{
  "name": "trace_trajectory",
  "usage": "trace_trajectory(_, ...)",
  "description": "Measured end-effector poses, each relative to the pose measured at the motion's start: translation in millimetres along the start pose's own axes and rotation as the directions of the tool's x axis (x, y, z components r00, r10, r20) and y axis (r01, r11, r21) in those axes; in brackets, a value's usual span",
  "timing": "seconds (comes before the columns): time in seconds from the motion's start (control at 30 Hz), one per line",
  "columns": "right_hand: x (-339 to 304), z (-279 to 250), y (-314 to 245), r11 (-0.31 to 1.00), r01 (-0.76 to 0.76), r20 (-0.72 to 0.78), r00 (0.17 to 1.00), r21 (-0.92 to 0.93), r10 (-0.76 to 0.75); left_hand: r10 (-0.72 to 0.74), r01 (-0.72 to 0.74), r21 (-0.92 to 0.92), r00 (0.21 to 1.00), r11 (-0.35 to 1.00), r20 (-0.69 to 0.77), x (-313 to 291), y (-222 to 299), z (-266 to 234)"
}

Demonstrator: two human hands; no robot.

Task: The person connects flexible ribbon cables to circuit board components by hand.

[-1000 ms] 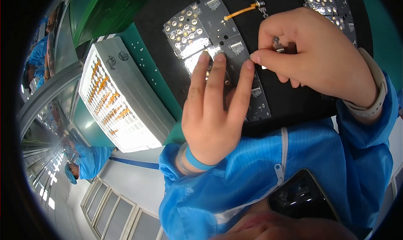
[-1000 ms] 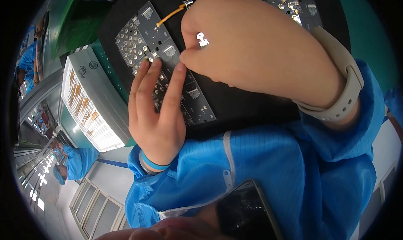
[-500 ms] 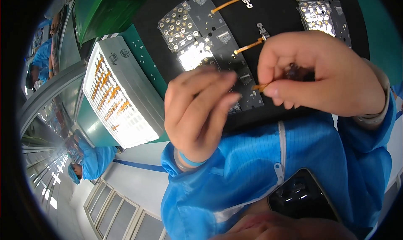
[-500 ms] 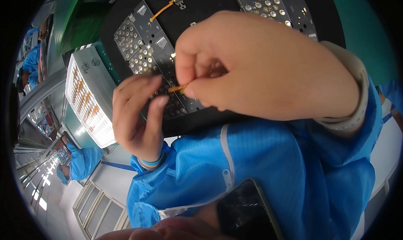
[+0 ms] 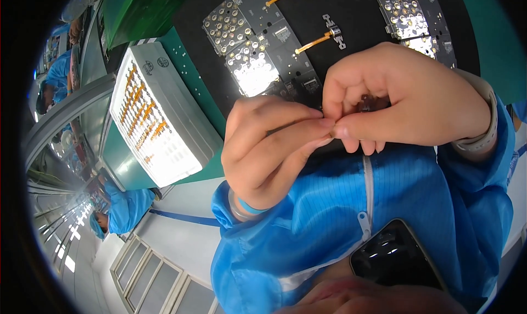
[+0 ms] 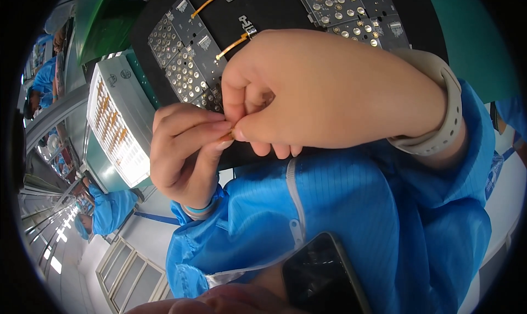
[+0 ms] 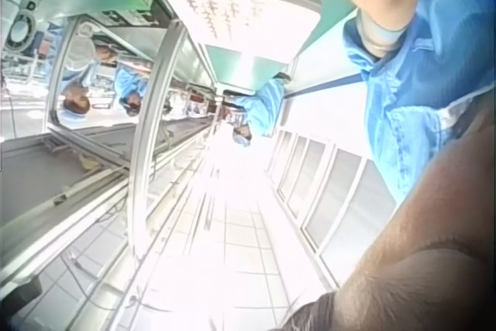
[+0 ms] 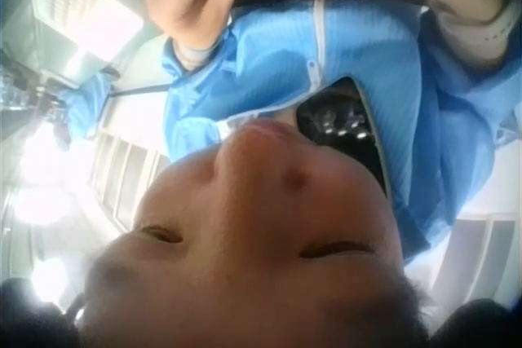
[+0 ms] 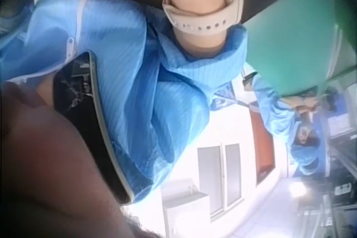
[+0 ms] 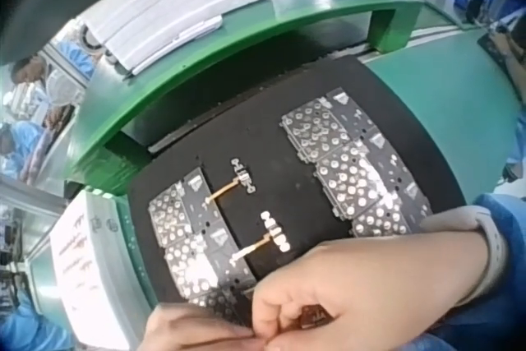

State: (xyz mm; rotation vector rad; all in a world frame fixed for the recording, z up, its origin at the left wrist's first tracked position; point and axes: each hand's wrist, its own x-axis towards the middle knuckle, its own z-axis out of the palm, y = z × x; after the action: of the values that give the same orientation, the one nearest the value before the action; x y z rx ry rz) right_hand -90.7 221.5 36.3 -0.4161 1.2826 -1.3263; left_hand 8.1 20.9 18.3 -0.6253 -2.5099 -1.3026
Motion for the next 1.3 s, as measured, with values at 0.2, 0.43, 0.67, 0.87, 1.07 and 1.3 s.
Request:
trace_trajectory(0.2, -2.7, 0.5, 0.4, 0.974, -0.045, -0.049, 0.998, -0.223, 0.035, 0.038, -0.049, 0.207, 0.998, 0.977, 0.057, -1.9, 5.9, 1.5)
trace_trajectory(0.43, -0.8, 8.6, 14.9, 0.855, 0.215, -0.129, 0.943, -0.471, -0.308, 0.074, -0.133, 0.434, 0.986, 0.891, 0.149, -12.9, 13.3, -0.2)
trace_trajectory(0.67, 6.6, 5.3, 24.7, 0.760, 0.070, -0.318, 0.881, -0.646, -0.351, -0.180, 0.123, 0.533, 0.982, 0.837, 0.055, -18.2, 8.1, -16.0)
trace_trajectory(0.87, 10.9, 2.5, 30.6, 0.708, 0.130, -0.282, 0.856, -0.694, -0.434, -0.193, 0.041, 0.606, 0.963, 0.794, 0.188, -25.2, 18.4, 9.6)
trace_trajectory(1.07, 11.8, 5.8, 31.5, 0.736, 0.095, -0.330, 0.850, -0.670, -0.411, -0.195, 0.049, 0.633, 0.967, 0.773, 0.164, -27.4, 16.0, 13.2)
trace_trajectory(1.3, 13.3, 7.6, 34.6, 0.741, 0.093, -0.348, 0.839, -0.665, -0.418, -0.195, 0.026, 0.660, 0.963, 0.751, 0.184, -28.0, 15.3, 13.2)
